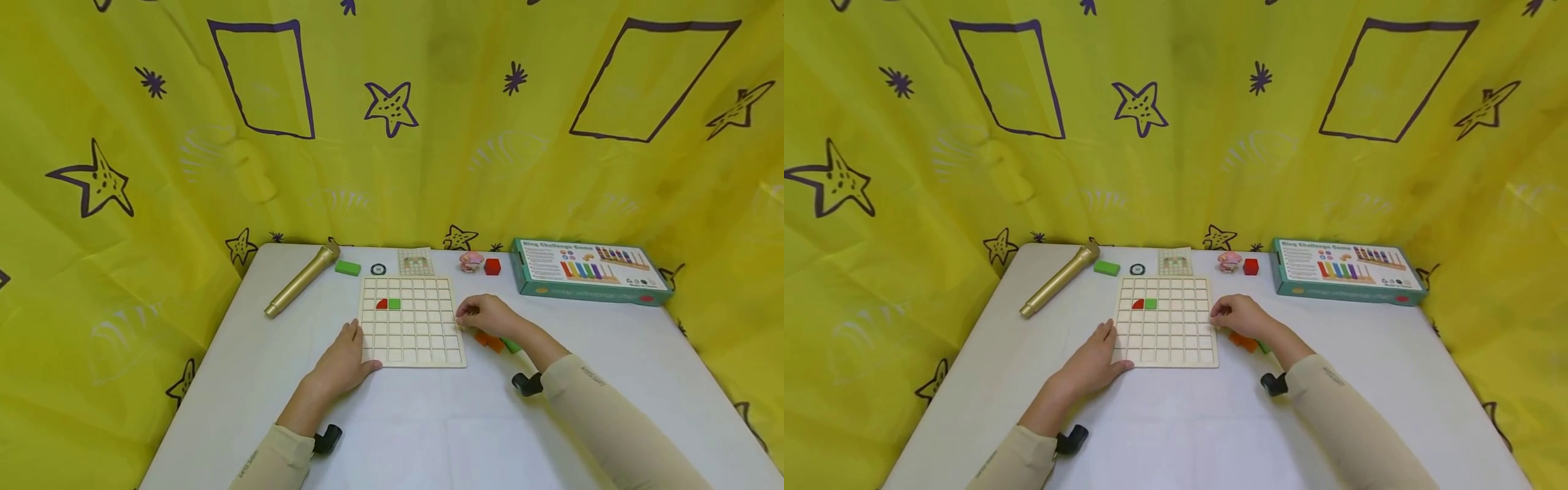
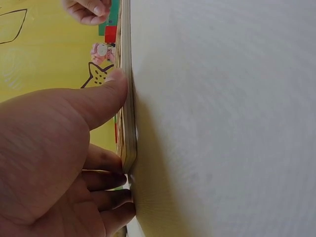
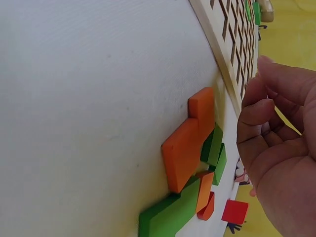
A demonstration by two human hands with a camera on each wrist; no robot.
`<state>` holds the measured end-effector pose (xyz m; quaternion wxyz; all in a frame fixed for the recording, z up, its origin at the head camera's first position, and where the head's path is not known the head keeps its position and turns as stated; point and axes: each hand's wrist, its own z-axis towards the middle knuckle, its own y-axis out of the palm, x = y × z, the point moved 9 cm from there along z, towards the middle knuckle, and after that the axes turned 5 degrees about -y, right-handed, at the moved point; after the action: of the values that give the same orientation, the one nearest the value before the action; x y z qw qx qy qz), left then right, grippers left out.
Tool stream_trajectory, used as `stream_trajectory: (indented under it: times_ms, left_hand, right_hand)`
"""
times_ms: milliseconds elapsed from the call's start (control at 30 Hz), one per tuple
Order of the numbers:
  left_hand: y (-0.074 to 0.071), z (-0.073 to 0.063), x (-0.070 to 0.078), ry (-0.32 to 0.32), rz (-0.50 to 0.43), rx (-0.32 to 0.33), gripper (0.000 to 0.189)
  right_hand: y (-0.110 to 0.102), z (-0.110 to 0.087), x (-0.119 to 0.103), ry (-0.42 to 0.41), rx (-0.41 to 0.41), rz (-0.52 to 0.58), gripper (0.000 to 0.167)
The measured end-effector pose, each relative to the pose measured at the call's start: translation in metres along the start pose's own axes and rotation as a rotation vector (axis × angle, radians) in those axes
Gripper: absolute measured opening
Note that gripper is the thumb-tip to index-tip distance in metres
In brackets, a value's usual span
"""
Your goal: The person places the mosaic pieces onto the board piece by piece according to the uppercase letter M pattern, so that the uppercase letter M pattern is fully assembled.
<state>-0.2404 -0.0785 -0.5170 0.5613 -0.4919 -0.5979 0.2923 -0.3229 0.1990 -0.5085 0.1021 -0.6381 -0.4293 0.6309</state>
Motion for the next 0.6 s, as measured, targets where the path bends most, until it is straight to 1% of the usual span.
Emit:
stream_trajectory:
  times_ms: [233, 400, 600]
  left_hand:
    - [-0.001, 0.0, 0.0, 0.004, -0.005, 0.004, 0.092]
    - [-0.001, 0.0, -0.001, -0.002, -0.004, 0.003, 0.092]
    - [-0.002, 0.0, 0.001, 0.028, 0.016, 0.008, 0.091]
  right_hand:
    - [-0.001, -0.009, 0.01, 0.026, -0.007, -0.005, 0.014]
    - [-0.003, -0.016, 0.012, 0.012, -0.001, -0.022, 0.014]
    - [-0.004, -0.025, 0.016, 0.009, -0.003, -0.048, 0.013]
